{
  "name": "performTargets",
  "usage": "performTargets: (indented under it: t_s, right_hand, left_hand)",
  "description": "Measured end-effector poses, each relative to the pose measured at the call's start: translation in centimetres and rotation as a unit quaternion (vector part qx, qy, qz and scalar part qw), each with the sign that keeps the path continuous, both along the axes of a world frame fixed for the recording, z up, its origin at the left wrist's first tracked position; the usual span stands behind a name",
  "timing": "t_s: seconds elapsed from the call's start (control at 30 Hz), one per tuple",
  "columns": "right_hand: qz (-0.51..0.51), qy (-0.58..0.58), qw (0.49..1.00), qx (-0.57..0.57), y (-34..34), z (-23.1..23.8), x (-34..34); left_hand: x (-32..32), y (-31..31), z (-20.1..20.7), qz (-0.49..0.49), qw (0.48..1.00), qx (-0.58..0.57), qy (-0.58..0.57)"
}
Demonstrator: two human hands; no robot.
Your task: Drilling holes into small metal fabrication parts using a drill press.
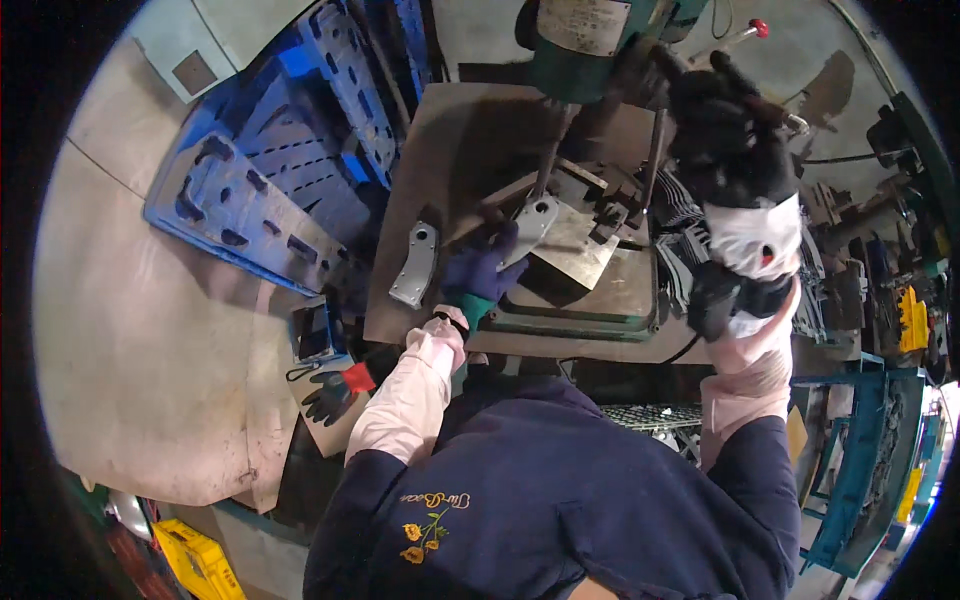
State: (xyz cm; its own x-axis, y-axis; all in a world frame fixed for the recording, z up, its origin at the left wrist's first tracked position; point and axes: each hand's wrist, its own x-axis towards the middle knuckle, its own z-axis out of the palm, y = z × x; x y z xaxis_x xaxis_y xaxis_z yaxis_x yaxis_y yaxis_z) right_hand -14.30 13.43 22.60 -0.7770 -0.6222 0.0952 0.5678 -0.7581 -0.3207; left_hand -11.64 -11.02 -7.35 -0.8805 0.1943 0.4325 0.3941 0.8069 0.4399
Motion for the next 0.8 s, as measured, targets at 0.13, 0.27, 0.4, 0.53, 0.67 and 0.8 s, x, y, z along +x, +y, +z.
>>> performTargets:
  t_s: [0.13, 0.27, 0.4, 0.53, 0.67, 0.8]
  right_hand:
    - [-0.100, 0.091, 0.976, 0.173, 0.9, -0.2, -1.2]
    - [0.015, 0.044, 0.995, 0.091, 1.9, -0.2, -2.6]
    - [0.052, 0.022, 0.996, 0.063, 1.4, -0.2, -2.7]
    - [-0.008, 0.025, 0.995, 0.098, 0.7, -0.3, -1.7]
    - [-0.087, 0.055, 0.975, 0.198, 0.9, -0.4, -1.4]
    - [-0.307, 0.219, 0.809, 0.451, 1.1, -2.1, 0.0]
  left_hand:
    - [4.6, -1.7, 1.2, -0.002, 1.000, -0.014, -0.001]
    - [8.3, -6.0, -0.1, 0.089, 0.994, -0.058, 0.023]
    - [8.8, -10.3, -5.3, 0.235, 0.967, -0.086, -0.054]
    - [6.9, -11.9, -8.1, 0.251, 0.944, 0.157, -0.147]
    - [5.5, -12.3, -9.8, 0.272, 0.948, -0.097, -0.132]
    - [5.5, -13.0, -13.0, 0.247, 0.958, -0.079, -0.124]
